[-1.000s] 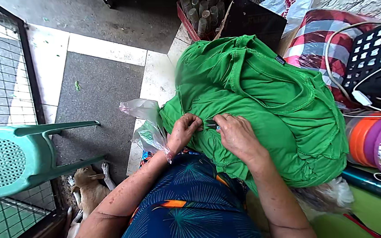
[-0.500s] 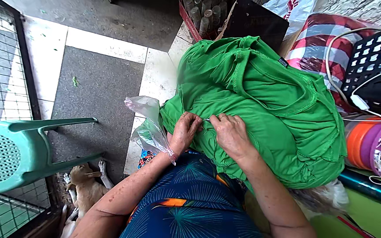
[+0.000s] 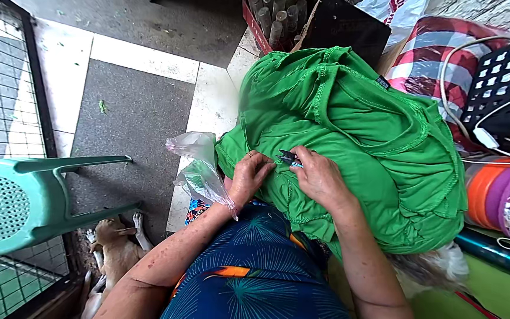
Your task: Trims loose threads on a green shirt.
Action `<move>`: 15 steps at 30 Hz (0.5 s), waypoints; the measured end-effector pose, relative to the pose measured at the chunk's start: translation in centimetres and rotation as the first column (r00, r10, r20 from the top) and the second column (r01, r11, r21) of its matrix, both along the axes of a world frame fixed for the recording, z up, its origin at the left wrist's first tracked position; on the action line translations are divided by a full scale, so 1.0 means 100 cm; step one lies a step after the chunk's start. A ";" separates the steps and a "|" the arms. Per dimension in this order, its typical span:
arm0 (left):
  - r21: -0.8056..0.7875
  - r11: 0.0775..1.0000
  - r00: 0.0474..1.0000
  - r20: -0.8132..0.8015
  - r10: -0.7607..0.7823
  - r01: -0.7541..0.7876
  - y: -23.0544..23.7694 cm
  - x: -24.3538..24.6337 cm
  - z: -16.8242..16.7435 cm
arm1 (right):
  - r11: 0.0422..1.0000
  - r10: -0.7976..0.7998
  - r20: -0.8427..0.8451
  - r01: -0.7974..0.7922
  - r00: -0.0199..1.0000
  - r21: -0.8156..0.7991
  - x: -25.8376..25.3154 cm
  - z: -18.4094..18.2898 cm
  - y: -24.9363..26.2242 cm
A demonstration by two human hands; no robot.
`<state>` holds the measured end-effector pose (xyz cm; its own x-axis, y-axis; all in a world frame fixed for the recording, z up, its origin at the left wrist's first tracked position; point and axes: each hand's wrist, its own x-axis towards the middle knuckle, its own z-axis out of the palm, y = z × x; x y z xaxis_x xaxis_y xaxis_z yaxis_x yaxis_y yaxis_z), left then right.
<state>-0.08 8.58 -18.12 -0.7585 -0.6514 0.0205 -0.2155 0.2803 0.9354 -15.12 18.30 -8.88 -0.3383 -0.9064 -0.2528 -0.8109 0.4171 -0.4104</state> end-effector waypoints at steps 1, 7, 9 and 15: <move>0.022 1.000 1.000 0.000 -0.007 0.007 -0.001 0.001 0.000 | 1.000 0.024 -0.004 -0.024 1.000 -0.009 -0.001 -0.001 0.001; 0.163 0.986 0.999 0.010 -0.034 0.032 -0.004 0.006 0.005 | 0.990 0.131 -0.095 -0.125 0.987 0.063 0.007 0.004 -0.001; 0.157 0.987 0.999 0.003 -0.039 0.038 -0.004 0.007 0.006 | 0.990 0.130 -0.146 -0.119 0.981 0.081 0.014 0.004 -0.005; 0.344 0.939 0.999 -0.043 0.024 -0.008 -0.003 0.010 0.005 | 0.989 0.147 -0.197 -0.148 0.969 0.009 0.010 -0.009 -0.006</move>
<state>0.97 8.31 -17.62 -0.7516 -0.6366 -0.1724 -0.1722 -0.0630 0.9830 -14.08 17.67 -9.75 -0.2431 -0.9512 -0.1899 -0.9283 0.2850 -0.2389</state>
